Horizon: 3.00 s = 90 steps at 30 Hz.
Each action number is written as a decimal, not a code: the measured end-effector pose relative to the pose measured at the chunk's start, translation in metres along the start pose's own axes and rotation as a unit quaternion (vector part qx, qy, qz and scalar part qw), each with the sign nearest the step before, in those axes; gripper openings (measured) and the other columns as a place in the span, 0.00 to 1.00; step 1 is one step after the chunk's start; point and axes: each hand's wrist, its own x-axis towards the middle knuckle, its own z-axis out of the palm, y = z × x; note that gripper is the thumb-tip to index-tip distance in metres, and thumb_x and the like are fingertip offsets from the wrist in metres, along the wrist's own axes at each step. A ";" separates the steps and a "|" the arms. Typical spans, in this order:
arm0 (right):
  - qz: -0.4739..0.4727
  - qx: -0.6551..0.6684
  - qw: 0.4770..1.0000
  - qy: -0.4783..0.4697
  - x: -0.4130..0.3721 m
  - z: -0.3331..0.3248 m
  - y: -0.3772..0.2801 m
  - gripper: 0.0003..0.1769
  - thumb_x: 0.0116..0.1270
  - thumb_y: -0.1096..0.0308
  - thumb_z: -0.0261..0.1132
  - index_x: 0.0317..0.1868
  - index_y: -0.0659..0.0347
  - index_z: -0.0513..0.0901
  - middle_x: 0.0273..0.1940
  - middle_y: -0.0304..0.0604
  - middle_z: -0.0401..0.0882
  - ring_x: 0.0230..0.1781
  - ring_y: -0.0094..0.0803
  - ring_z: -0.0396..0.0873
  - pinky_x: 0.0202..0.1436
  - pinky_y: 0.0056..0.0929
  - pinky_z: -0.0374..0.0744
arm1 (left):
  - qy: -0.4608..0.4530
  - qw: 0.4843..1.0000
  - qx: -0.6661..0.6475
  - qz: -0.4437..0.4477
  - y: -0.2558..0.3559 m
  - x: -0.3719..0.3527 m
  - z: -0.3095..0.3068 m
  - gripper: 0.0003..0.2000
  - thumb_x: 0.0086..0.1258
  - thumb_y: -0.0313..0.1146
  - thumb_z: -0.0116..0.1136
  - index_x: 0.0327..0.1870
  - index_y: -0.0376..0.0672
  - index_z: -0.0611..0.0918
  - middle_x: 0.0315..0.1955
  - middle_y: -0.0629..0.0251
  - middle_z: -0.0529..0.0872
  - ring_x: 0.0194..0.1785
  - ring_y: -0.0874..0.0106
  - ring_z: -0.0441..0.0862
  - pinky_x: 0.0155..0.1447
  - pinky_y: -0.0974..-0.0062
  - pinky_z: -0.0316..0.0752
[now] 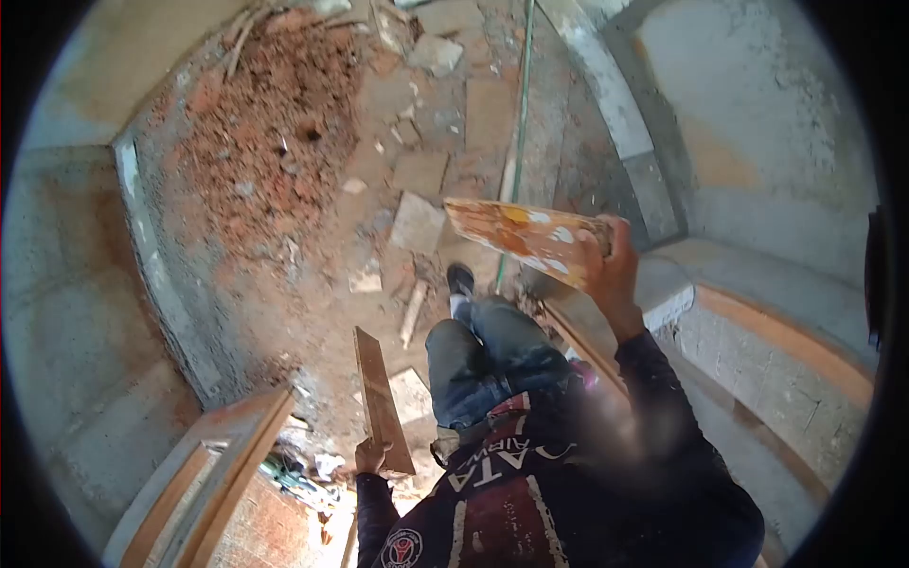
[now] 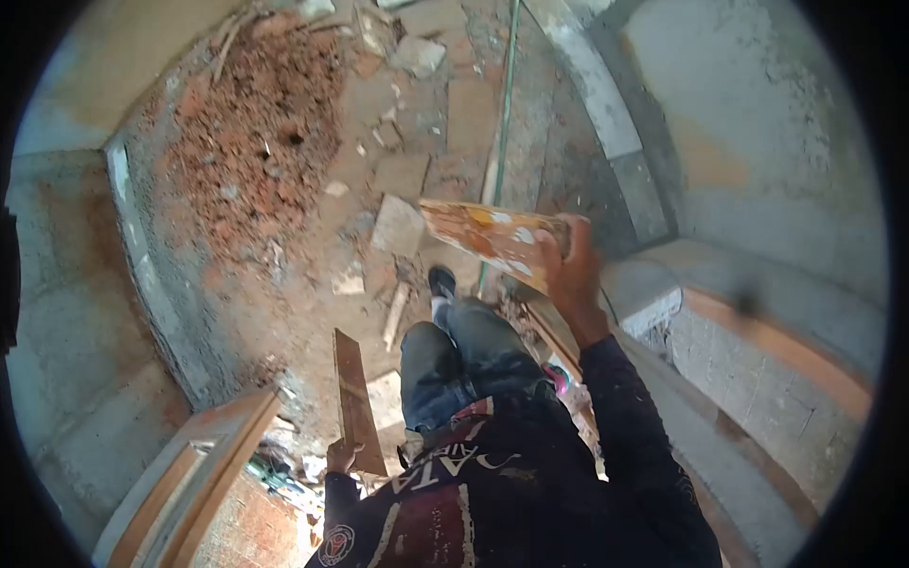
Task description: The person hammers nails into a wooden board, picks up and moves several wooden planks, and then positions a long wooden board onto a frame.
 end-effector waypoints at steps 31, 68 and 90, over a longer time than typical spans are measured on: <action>0.406 -0.184 0.893 0.057 0.333 0.109 0.095 0.12 0.64 0.61 0.63 0.39 0.61 0.77 0.34 0.60 0.81 0.38 0.61 0.80 0.40 0.56 0.75 | -0.075 0.924 0.347 0.140 0.899 0.330 -0.331 0.27 0.48 0.48 0.72 0.45 0.37 0.85 0.41 0.44 0.86 0.50 0.51 0.84 0.54 0.57 0.78; 0.381 -0.102 0.857 0.331 1.421 -0.280 0.214 0.17 0.62 0.61 0.67 0.44 0.64 0.76 0.36 0.61 0.82 0.39 0.61 0.80 0.40 0.47 0.77 | -0.064 0.781 0.526 0.331 2.028 0.370 -0.042 0.25 0.48 0.43 0.67 0.43 0.30 0.85 0.44 0.38 0.85 0.50 0.48 0.84 0.56 0.58 0.78; 0.064 -0.062 0.991 0.096 2.135 -0.443 0.349 0.14 0.59 0.63 0.70 0.39 0.64 0.80 0.30 0.59 0.81 0.32 0.59 0.80 0.34 0.45 0.77 | 0.048 0.959 0.039 0.275 2.399 0.322 0.099 0.16 0.52 0.37 0.69 0.40 0.38 0.87 0.24 0.51 0.87 0.28 0.67 0.86 0.36 0.65 0.78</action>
